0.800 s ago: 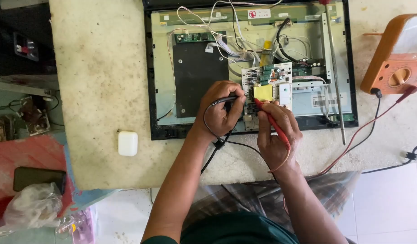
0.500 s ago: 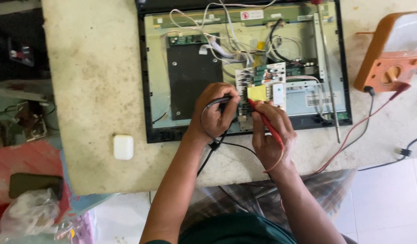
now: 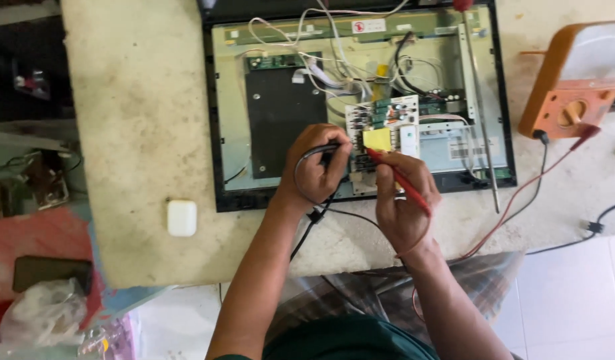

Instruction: The person uses a multimeter to test a circuit board removed from a television set. They hold the board with one hand and use the multimeter probes to touch various points on the board's surface and components.

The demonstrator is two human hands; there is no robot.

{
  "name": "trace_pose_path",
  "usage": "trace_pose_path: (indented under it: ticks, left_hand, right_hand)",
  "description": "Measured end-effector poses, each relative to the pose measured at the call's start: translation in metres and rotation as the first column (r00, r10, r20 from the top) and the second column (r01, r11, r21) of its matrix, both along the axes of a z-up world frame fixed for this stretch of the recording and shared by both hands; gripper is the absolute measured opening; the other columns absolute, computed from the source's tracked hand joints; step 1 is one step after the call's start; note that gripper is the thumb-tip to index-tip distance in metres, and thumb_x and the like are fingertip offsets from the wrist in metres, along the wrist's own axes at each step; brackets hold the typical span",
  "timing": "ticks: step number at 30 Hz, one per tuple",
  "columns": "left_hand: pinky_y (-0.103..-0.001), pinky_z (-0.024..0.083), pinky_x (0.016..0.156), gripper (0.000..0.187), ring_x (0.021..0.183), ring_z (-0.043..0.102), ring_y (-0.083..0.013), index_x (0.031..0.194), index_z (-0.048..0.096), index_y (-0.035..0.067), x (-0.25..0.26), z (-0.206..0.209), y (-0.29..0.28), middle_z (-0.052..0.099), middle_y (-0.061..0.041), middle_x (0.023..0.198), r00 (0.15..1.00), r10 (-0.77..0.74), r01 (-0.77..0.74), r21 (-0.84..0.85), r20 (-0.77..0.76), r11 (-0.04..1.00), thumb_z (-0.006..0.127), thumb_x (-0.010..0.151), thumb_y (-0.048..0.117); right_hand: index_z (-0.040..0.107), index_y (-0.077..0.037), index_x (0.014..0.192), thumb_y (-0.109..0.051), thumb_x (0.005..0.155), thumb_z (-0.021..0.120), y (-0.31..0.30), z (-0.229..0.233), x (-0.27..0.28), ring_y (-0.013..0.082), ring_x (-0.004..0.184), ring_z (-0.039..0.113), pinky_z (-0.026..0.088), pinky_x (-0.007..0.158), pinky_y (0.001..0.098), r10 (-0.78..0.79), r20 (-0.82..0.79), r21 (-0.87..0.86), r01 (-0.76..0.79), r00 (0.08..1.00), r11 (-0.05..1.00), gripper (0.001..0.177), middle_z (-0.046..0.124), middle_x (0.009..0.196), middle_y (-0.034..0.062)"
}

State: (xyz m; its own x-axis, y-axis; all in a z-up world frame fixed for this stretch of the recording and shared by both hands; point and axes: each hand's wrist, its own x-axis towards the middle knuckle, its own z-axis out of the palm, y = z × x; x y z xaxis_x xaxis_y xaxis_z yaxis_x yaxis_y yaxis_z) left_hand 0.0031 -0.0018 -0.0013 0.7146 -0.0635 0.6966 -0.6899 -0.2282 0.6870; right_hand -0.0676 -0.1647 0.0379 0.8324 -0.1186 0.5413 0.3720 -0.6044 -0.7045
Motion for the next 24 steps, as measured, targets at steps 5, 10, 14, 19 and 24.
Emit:
trace_pose_path:
  ticks: [5,10,14,19,24]
  left_hand:
    - [-0.041,0.059,0.075,0.006,0.079,0.071,-0.0344,0.094,0.069,0.007,-0.002,-0.001,-0.001,0.071,-0.011,0.084,1.0,-0.014,0.013,-0.041,-0.024,0.999,0.068,0.097,0.012]
    - [-0.041,0.059,0.073,0.007,0.079,0.07,-0.0341,0.095,0.068,0.007,-0.003,0.005,0.0,0.069,-0.011,0.084,0.999,-0.029,0.027,-0.043,-0.039,0.999,0.067,0.098,0.013]
    - [-0.04,0.059,0.072,0.007,0.077,0.07,-0.0338,0.096,0.068,0.007,-0.002,0.006,0.001,0.068,-0.011,0.082,0.999,-0.035,0.034,-0.043,-0.035,0.998,0.066,0.098,0.013]
    - [-0.04,0.06,0.071,0.007,0.077,0.069,-0.0339,0.096,0.067,0.007,-0.003,0.007,0.0,0.068,-0.011,0.082,0.999,-0.04,0.038,-0.054,-0.033,0.998,0.066,0.099,0.013]
    - [-0.041,0.06,0.071,0.007,0.077,0.069,-0.0346,0.097,0.067,0.006,-0.003,0.007,-0.001,0.068,-0.011,0.082,0.999,-0.036,0.034,-0.048,-0.034,0.998,0.066,0.099,0.013]
  right_hand:
    - [0.07,-0.003,0.108,-0.016,0.107,0.066,-0.003,-0.002,-0.001,0.0432,0.087,0.073,0.059,0.081,0.0495,0.018,-0.042,0.034,-0.016,0.999,0.999,0.014,0.073,0.096,0.018]
    - [0.07,-0.001,0.106,-0.013,0.106,0.068,-0.001,0.002,-0.001,0.0479,0.086,0.073,0.059,0.079,0.0503,0.014,-0.051,0.049,-0.011,0.999,0.999,0.012,0.073,0.096,0.0214]
    - [0.071,-0.003,0.105,-0.015,0.106,0.068,-0.001,0.003,0.0,0.0457,0.084,0.073,0.059,0.078,0.0498,0.011,-0.056,0.017,-0.01,0.998,1.0,0.012,0.072,0.09,0.0195]
    - [0.07,-0.001,0.104,-0.012,0.106,0.068,0.0,0.006,0.0,0.051,0.088,0.072,0.059,0.081,0.0528,0.034,-0.037,0.038,-0.032,0.999,0.999,0.011,0.072,0.091,0.023]
    - [0.071,0.0,0.104,-0.008,0.105,0.068,-0.001,0.003,0.001,0.0496,0.088,0.072,0.059,0.084,0.052,0.054,-0.008,0.024,-0.054,0.999,0.998,0.009,0.071,0.091,0.021]
